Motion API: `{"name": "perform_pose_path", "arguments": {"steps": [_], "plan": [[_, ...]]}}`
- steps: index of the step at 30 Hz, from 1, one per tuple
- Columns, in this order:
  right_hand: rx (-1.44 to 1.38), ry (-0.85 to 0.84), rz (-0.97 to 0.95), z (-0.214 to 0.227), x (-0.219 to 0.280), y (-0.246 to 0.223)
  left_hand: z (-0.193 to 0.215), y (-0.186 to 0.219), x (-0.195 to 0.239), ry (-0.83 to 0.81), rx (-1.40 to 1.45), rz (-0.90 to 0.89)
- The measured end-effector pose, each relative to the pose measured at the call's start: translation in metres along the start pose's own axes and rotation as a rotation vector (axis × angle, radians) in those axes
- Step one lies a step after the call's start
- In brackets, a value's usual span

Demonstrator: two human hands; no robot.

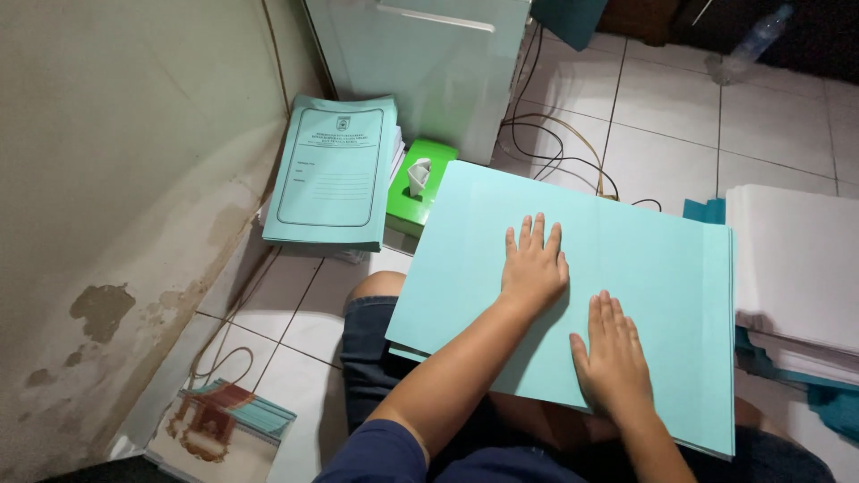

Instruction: The person sits on the floor and repeatedly folds light blue paper sheets in half. They smooth the creases with their hands and place the folded sheets onto a stack on the floor.

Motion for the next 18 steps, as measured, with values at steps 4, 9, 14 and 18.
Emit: {"name": "perform_pose_path", "arguments": {"steps": [4,9,14,18], "plan": [[0.118,0.156,0.136,-0.018,0.049,0.011,0.003,0.000,0.001,-0.018,0.017,0.005],[0.100,0.030,0.127,-0.026,0.024,0.022,0.000,0.000,0.001,0.043,-0.045,0.005],[0.072,-0.102,0.046,-0.026,-0.079,0.039,0.020,0.000,0.006,-0.054,0.053,0.004],[0.037,-0.097,-0.020,-0.024,-0.171,0.052,0.029,0.002,0.007,-0.101,0.159,-0.007]]}}
Point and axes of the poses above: each hand's wrist, its own x-axis away from the middle knuckle, its own z-axis out of the back of the hand, y = z × x, the point moved 9 cm from there along -x, towards the middle knuckle, and after that the axes turned 5 degrees about -x, right-handed, at the moved point
